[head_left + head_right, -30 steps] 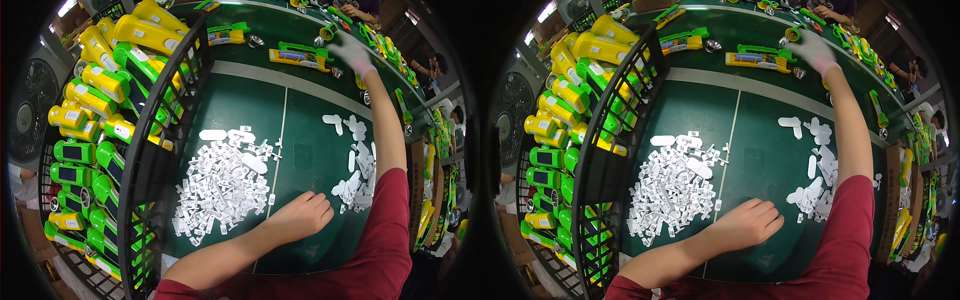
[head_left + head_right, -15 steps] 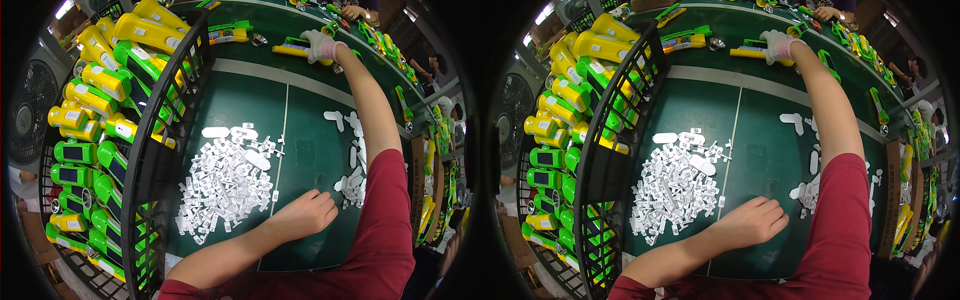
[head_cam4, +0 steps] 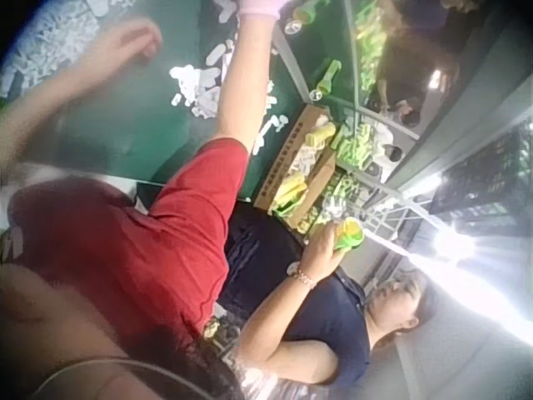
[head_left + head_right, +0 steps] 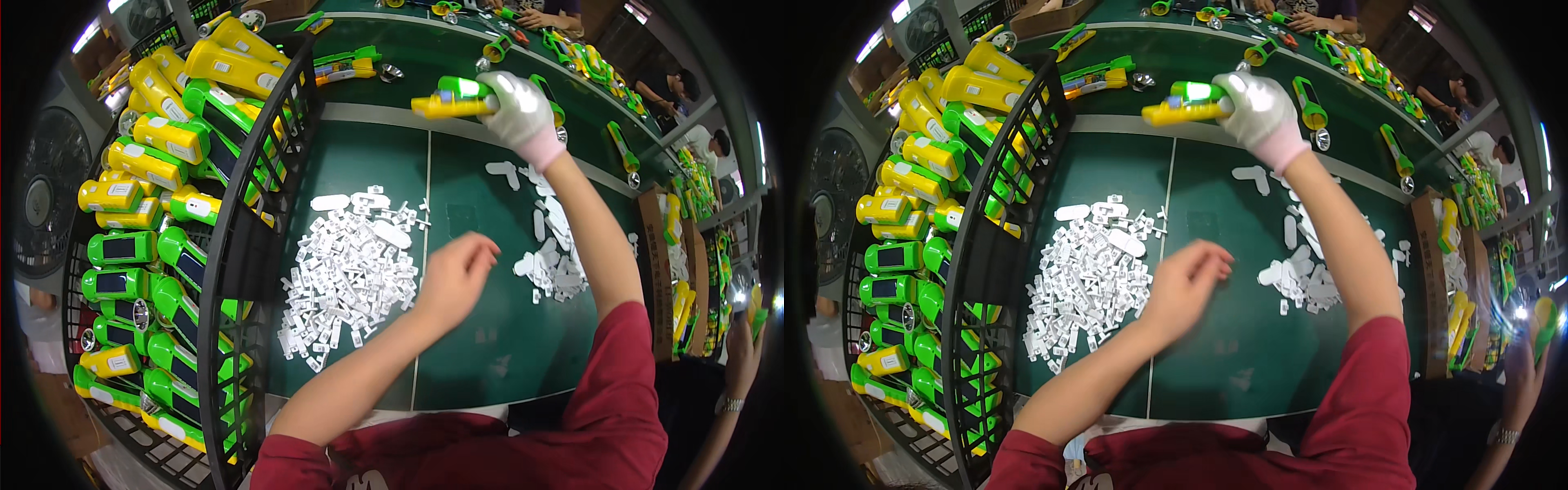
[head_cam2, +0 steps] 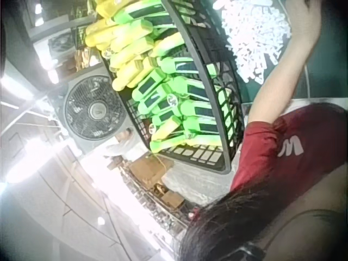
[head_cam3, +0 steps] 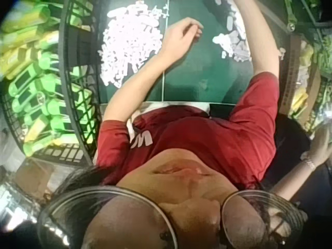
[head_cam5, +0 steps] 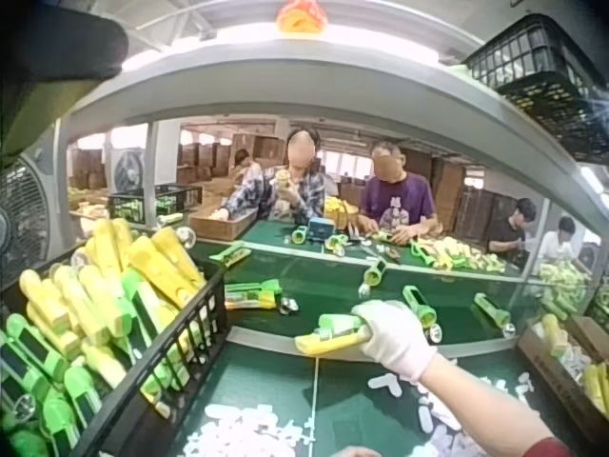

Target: The person assembles flashlights by hand, joining casing pieces together and installing switch components and covers onto the bodies.

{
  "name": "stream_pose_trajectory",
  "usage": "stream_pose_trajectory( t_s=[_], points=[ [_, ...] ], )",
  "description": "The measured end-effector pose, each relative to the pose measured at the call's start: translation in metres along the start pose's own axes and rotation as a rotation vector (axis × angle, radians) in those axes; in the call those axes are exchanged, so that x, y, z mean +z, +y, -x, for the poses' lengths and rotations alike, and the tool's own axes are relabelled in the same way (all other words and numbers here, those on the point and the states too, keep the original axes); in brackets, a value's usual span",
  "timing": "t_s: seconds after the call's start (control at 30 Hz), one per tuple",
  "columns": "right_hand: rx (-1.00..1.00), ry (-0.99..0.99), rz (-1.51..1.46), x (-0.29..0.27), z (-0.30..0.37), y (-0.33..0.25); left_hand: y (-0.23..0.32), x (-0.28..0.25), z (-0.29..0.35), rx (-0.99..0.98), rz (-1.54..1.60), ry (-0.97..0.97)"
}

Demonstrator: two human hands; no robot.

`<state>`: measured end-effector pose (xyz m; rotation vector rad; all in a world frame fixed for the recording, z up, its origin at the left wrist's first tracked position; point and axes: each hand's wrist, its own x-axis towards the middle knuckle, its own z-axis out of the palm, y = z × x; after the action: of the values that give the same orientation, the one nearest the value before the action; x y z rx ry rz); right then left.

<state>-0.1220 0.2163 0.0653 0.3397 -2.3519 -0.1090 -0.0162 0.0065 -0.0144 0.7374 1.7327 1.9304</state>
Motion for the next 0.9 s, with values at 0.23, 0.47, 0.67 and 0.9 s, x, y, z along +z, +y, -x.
stream_pose_trajectory(
  t_s=[0.23, 0.47, 0.67, 0.9],
  points=[
    [0.081, 0.169, 0.093, -0.083, 0.07, -0.107, 0.012, -0.023, -0.013, -0.044, 0.852, -0.029],
    [0.386, 0.041, 0.179, -0.109, 0.1, -0.145, 0.02, -0.012, -0.007, -0.059, 0.598, -0.147],
    [0.462, -0.285, -0.104, -0.151, 0.102, -0.143, 0.012, -0.021, -0.007, -0.02, 0.65, -0.182],
    [0.543, -0.433, -0.309, -0.146, 0.12, -0.138, 0.006, -0.016, -0.009, -0.095, 0.675, -0.232]
  ],
)
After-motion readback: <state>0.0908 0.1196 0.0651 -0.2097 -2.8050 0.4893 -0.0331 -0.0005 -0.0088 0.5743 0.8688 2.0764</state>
